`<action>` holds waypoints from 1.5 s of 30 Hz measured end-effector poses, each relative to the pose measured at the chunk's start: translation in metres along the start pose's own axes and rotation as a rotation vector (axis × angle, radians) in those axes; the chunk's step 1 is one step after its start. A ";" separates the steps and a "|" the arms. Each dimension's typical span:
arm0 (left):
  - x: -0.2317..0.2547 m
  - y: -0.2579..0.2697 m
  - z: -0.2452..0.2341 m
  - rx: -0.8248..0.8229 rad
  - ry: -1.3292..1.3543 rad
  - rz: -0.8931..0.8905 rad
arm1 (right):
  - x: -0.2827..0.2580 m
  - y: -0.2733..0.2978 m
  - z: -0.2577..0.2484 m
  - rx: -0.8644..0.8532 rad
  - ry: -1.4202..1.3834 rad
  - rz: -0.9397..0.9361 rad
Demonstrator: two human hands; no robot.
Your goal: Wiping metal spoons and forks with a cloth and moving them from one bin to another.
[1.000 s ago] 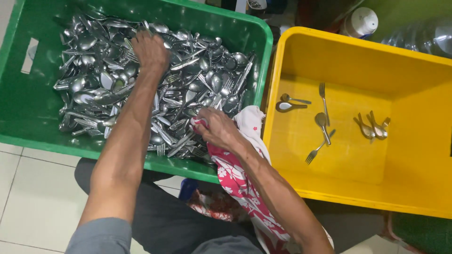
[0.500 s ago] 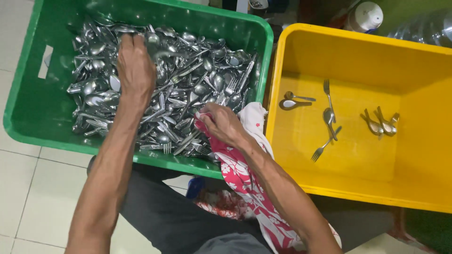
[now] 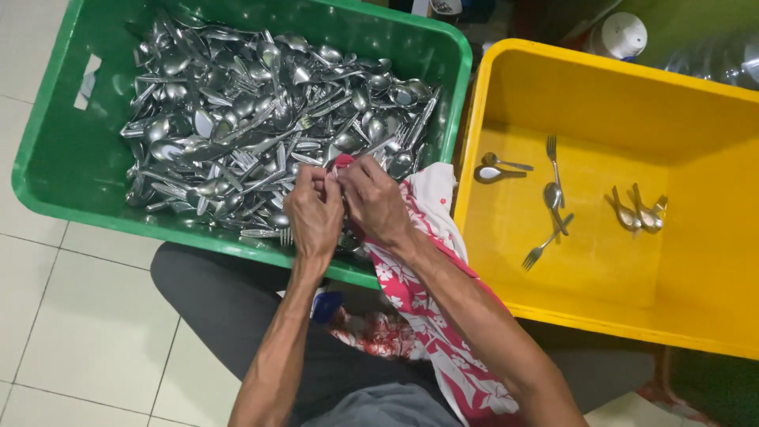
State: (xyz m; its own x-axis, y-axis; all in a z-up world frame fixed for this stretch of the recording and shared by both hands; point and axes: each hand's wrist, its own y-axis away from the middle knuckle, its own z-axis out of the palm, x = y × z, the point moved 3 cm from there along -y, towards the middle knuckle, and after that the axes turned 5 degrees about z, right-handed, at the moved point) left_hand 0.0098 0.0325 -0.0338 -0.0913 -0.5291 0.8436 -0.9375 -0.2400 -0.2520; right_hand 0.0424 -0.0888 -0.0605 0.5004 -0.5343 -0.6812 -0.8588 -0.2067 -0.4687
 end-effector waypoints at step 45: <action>-0.010 -0.037 -0.027 -0.164 0.226 -0.082 | 0.013 -0.011 -0.028 -0.191 -0.255 0.533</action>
State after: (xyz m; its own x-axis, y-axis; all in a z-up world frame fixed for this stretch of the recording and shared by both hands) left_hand 0.0362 0.0689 -0.0203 -0.0680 -0.3136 0.9471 -0.9849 -0.1301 -0.1138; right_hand 0.0555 -0.1159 -0.0485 -0.0122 -0.3971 -0.9177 -0.9904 -0.1213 0.0656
